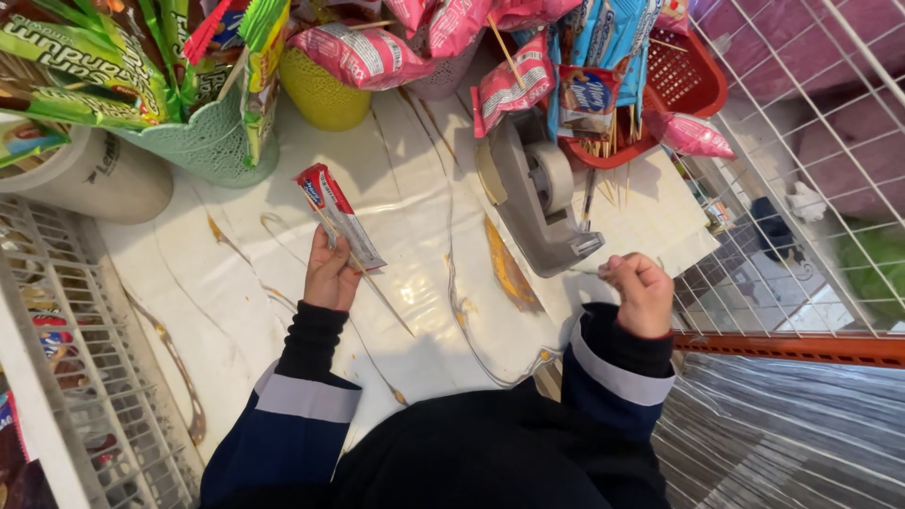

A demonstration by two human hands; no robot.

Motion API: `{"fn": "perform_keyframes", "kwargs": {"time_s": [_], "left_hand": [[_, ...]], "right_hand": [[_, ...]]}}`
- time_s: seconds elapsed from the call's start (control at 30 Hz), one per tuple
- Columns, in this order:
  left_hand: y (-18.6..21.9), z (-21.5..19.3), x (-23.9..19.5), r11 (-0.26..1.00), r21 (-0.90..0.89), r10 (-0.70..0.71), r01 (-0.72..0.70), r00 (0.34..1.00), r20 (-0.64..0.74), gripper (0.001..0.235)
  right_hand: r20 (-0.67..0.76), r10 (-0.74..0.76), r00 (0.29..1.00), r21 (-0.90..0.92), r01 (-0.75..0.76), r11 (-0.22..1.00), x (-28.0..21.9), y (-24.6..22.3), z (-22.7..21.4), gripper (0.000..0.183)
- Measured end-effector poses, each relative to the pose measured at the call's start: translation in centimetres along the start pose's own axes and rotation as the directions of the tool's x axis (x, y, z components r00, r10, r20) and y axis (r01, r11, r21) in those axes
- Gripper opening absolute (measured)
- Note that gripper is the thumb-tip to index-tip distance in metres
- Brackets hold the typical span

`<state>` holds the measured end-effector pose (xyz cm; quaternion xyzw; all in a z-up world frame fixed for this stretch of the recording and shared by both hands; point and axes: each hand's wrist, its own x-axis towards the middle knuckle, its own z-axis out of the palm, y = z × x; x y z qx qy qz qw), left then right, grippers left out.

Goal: The recorder is attaching snacks (biscuits and wafer bars) to wooden sticks using adhesive tape to create snack bouquets or individual retail displays.

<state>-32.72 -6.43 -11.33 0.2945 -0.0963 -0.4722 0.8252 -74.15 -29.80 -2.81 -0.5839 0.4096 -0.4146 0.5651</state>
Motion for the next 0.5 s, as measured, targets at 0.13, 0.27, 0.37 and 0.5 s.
{"fn": "perform_keyframes", "kwargs": {"time_s": [0.13,0.27,0.37,0.5], "left_hand": [[0.3,0.1,-0.2,1.000,0.005,-0.005,0.005,1.000,-0.001,0.043],[0.2,0.2,-0.3,0.998,0.055,-0.006,0.005,1.000,0.008,0.040],[0.2,0.2,-0.1,0.999,0.045,-0.011,0.011,1.000,-0.016,0.040],[0.2,0.1,0.2,0.999,0.023,0.022,-0.022,0.999,0.024,0.041]], "right_hand": [[0.021,0.190,0.982,0.228,-0.190,0.955,-1.0,4.2,0.4,0.022],[0.121,0.276,0.953,0.336,-0.301,0.892,-0.7,5.5,1.3,0.025],[0.203,0.221,0.954,0.334,-0.279,0.900,0.3,7.0,0.7,0.023],[0.255,0.212,0.943,0.301,-0.286,0.910,0.6,7.9,0.3,0.025]]}}
